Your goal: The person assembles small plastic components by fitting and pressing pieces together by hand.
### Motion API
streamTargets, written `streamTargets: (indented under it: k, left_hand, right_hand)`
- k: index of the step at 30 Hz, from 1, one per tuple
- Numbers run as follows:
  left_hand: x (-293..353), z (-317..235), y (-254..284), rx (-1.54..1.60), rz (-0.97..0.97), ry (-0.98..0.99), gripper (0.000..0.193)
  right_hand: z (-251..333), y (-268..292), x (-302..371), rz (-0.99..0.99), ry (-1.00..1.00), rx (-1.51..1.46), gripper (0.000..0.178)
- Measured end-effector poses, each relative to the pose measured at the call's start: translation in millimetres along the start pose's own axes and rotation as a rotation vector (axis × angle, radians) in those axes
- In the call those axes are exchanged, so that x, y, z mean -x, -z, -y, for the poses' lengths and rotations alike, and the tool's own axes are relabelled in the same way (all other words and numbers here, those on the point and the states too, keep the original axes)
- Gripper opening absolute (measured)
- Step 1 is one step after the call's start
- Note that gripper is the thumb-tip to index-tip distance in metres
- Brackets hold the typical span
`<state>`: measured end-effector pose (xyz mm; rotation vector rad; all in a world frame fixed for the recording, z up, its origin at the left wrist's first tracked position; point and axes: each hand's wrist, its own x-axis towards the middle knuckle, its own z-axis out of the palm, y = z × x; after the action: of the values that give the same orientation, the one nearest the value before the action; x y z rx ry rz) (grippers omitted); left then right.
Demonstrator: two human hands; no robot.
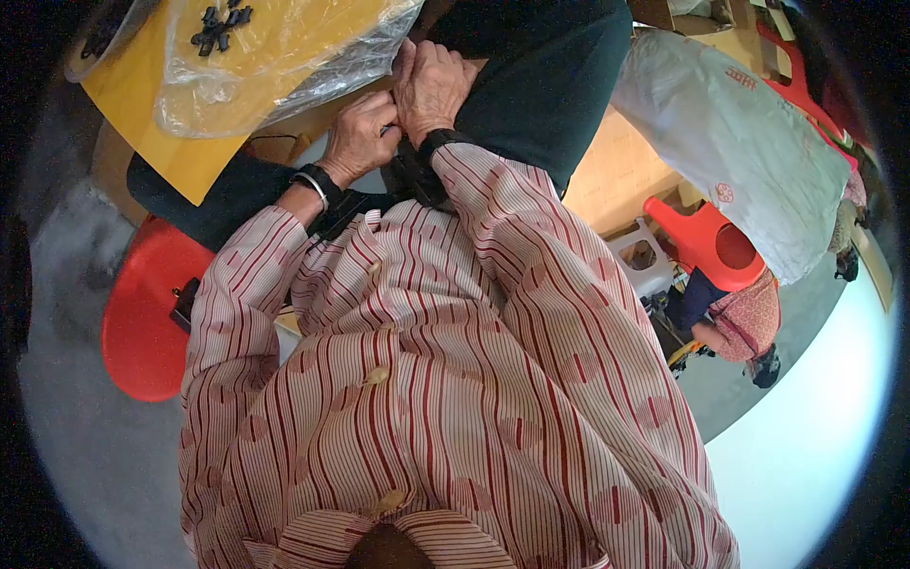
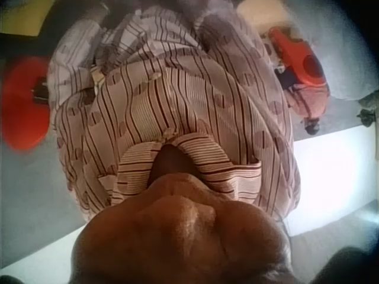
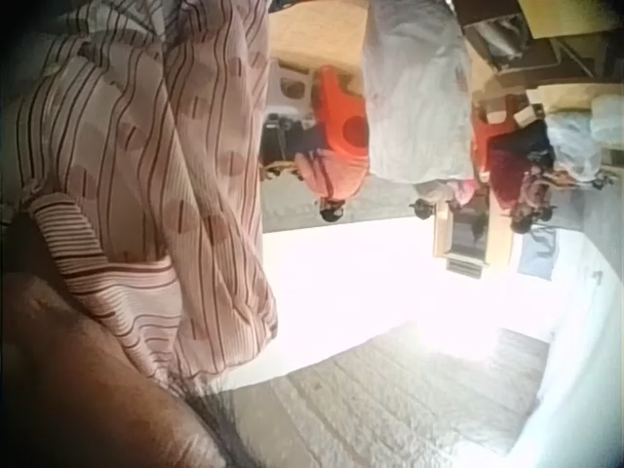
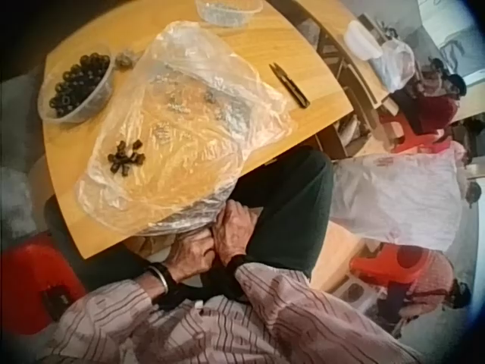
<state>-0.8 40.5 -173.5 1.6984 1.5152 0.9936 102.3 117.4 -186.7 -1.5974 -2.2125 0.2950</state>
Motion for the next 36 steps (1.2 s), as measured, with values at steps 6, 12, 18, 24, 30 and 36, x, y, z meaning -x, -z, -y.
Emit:
streamTargets:
  k: [6, 12, 18, 24, 30, 36]
  left_hand:
    - [2, 0, -3, -0.095, -0.013, -0.024, 0.006]
    - [-2, -5, -7, -0.088, 0.004, -0.045, 0.006]
    - [1, -15, -11, -0.111, 0.047, -0.029, 0.006]
    - [5, -16, -11, -0.081, -0.024, -0.059, 0.009]
    - [-1, -5, -1, -0.012, -0.007, -0.037, 0.010]
    - [-2, -2, 5, -0.069, -0.002, -0.039, 0.006]
  right_hand:
    - [1, 1, 1, 0.007, 0.001, -0.007, 0.025]
    - [-9, 5, 5, -0.009, 0.010, -0.032, 0.020]
    - [-11, 18, 8, 0.031, -0.012, -0.069, 0.014]
    - [-7, 19, 13, -0.022, -0.010, -0.113, 0.015]
    - [-5, 6, 6, -0.029, 0.018, -0.142, 0.019]
    - [5, 6, -7, -0.014, -0.010, -0.135, 0.016]
